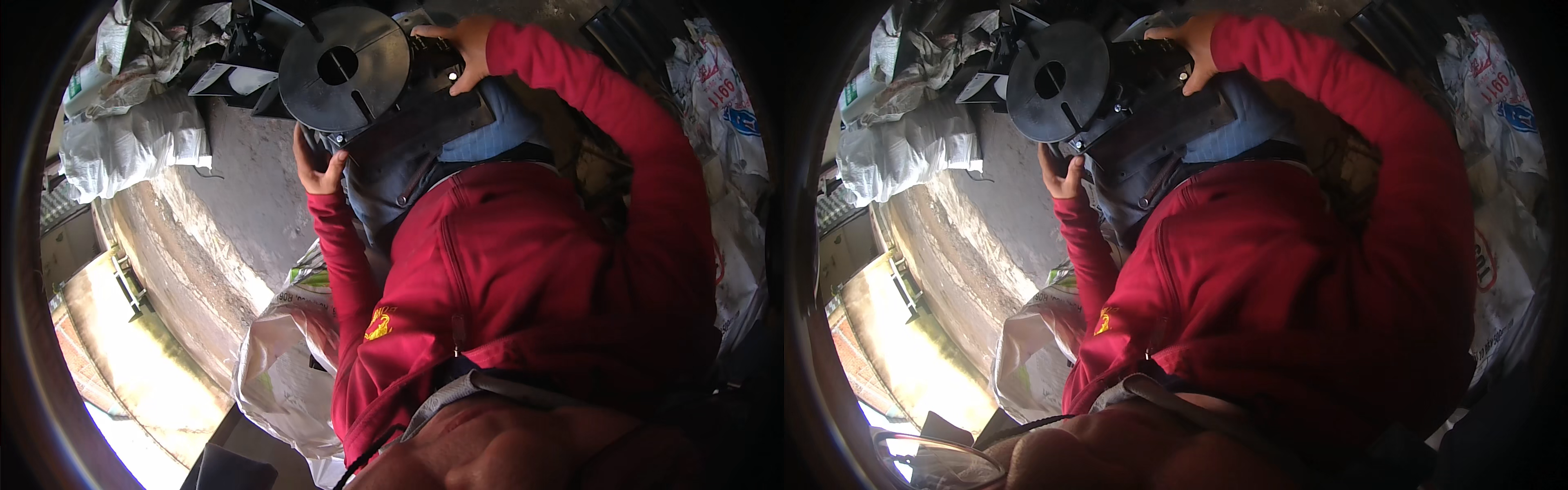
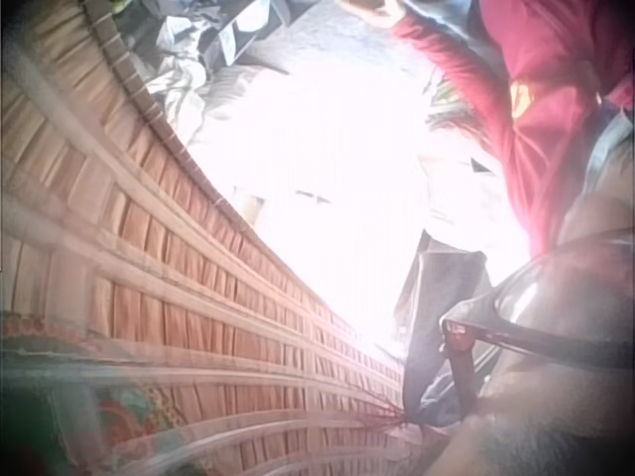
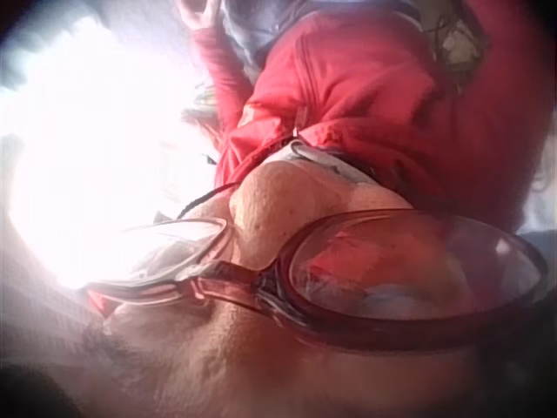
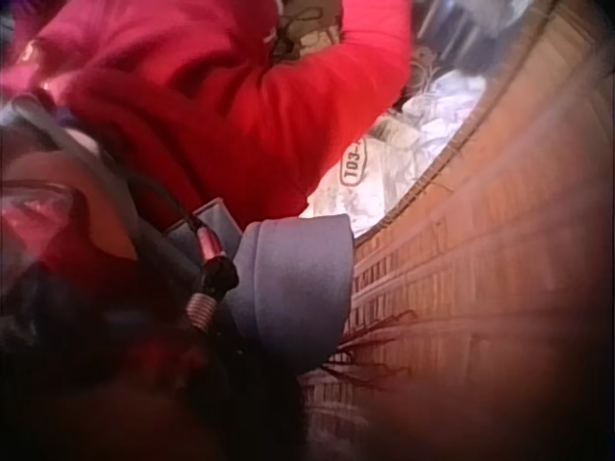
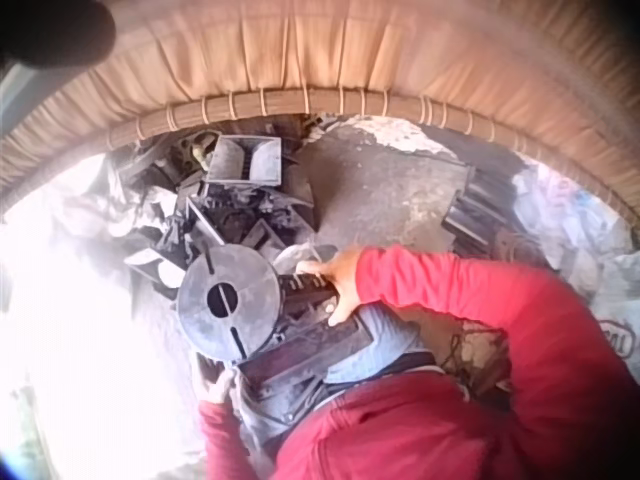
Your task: The person sits on the floor and assembles a metal component by inserting bolts and tightening them with a wrench. They handle a circular metal piece and a rectangular frame, repeatedly adjusting and securing the parts together.
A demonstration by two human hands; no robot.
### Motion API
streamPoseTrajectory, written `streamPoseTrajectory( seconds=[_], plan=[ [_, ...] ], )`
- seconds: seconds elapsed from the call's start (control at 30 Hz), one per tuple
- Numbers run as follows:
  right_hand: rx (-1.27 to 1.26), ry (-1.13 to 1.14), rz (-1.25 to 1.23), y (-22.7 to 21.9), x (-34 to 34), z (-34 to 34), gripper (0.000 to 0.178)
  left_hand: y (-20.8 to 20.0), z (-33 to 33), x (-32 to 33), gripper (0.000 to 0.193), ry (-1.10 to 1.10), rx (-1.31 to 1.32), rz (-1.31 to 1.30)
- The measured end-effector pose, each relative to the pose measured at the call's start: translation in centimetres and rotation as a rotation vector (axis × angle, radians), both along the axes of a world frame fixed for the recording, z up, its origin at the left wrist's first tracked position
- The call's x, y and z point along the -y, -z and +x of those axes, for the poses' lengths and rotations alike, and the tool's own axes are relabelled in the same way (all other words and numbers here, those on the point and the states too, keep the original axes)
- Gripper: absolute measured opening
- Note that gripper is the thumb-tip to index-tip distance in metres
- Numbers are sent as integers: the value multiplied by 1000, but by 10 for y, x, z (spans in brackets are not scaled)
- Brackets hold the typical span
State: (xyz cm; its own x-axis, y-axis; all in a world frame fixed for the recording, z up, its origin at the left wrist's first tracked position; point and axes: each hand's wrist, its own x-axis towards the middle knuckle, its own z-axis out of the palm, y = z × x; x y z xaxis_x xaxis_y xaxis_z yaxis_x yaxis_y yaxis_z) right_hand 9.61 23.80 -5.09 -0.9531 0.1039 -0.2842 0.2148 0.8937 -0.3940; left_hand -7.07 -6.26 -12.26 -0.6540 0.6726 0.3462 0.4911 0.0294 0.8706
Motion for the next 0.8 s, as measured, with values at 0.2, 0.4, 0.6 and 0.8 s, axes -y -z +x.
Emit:
streamPoseTrajectory(
  seconds=[0.2, 0.4, 0.6, 0.8],
  plan=[
    [-118, 9, -76, 10, 2, -2, 98, -38, 96, 21, 48, -174, -203, -182],
    [-43, -12, -102, 4, 2, -8, 97, -65, 95, -4, 51, -102, -505, -199],
    [-76, -11, -58, 25, -5, -12, 106, -48, 76, -13, 51, -101, -557, -310],
    [-40, -5, -34, 11, -9, -8, 109, -65, 80, -20, 50, -152, -589, -220]
  ],
)
